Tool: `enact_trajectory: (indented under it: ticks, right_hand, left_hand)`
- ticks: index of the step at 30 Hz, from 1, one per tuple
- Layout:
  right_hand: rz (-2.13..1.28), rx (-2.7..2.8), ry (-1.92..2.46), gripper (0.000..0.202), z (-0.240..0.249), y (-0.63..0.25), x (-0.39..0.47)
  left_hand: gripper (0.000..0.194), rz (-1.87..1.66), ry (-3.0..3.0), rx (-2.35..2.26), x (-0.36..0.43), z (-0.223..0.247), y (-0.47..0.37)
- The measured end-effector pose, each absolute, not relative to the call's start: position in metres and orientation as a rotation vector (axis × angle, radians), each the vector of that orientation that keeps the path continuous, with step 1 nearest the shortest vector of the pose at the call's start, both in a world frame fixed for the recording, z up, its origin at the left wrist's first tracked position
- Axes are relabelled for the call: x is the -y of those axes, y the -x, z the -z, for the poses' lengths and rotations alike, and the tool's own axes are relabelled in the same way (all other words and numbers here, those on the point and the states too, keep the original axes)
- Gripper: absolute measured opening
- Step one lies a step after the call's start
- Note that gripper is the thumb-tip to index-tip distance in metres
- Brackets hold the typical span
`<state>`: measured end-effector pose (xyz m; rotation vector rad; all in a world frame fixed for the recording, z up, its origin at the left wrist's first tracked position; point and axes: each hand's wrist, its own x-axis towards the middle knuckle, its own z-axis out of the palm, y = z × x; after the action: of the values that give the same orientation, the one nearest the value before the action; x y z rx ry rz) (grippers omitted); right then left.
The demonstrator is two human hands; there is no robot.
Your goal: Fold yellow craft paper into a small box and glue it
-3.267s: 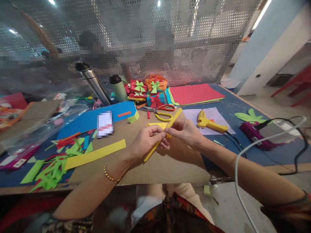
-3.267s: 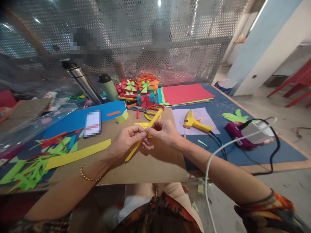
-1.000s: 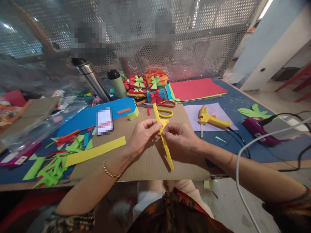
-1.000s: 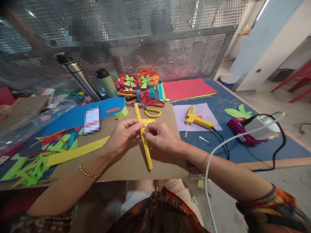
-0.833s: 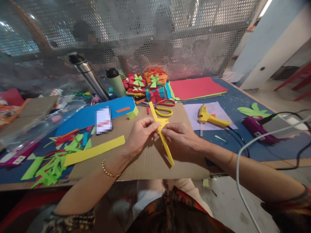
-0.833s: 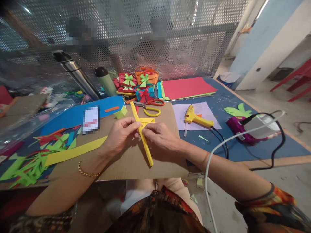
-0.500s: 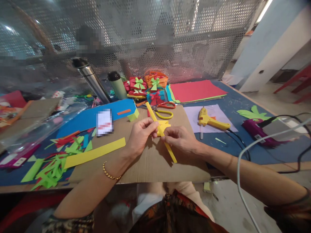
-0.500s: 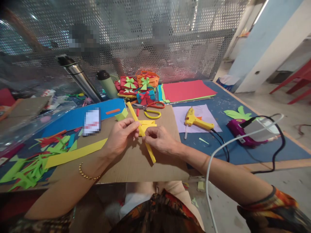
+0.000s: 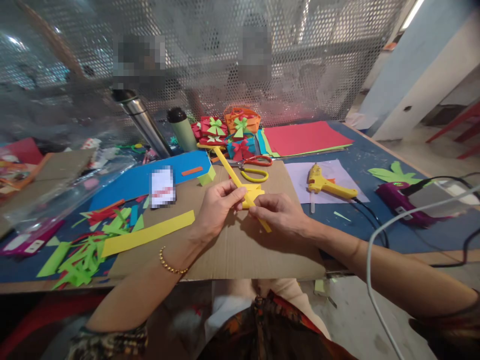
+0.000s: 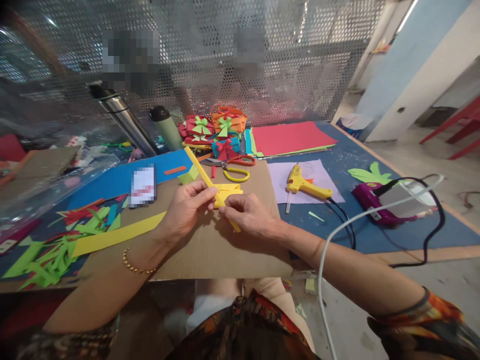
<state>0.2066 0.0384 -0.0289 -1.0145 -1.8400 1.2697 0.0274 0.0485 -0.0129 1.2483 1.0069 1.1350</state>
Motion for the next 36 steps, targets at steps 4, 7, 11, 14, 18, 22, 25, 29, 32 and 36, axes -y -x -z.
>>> enact_trajectory:
  ticks: [4, 7, 11, 14, 18, 22, 25, 29, 32, 36]
  right_hand:
    - [-1.229, 1.823, 1.042, 0.032, 0.031, -0.209, -0.040]
    - [-1.231, 1.796, 1.068, 0.031, 0.029, -0.209, -0.038]
    - [-1.193, 1.846, 1.050, 0.035, 0.028, -0.207, -0.037]
    - [-1.236, 1.842, 1.004, 0.036, 0.029, -0.206, -0.039]
    - [-1.269, 1.822, 0.987, 0.035, 0.030, -0.207, -0.040]
    - [-1.266, 1.874, 1.031, 0.038, 0.030, -0.208, -0.039]
    - [-1.295, 1.957, 0.994, 0.053, 0.027, -0.213, -0.043]
    - [-1.245, 1.773, 1.000, 0.065, 0.020, -0.228, -0.054]
    - [-1.359, 1.583, 0.900, 0.050, 0.019, -0.237, -0.057]
    - [-1.623, 1.508, 0.728, 0.043, 0.021, -0.237, -0.052]
  left_hand:
    - [0.039, -1.041, -1.240, -0.968, -0.045, 0.014, -0.029]
    - [0.036, -0.967, -1.237, -0.932, -0.043, 0.016, -0.029]
    - [0.032, -1.015, -1.233, -0.936, -0.044, 0.018, -0.028]
    - [0.036, -1.009, -1.200, -0.941, -0.046, 0.017, -0.028]
    - [0.037, -0.957, -1.214, -0.935, -0.045, 0.013, -0.028]
    - [0.037, -1.094, -1.265, -0.979, -0.047, 0.012, -0.026]
    - [0.039, -1.077, -1.272, -0.962, -0.050, 0.011, -0.024]
    - [0.040, -0.747, -1.290, -0.826, -0.046, 0.006, -0.020]
    - [0.043, -0.363, -1.296, -0.601, -0.038, 0.003, -0.020]
    - [0.042, -0.373, -1.233, -0.460, -0.036, 0.005, -0.022]
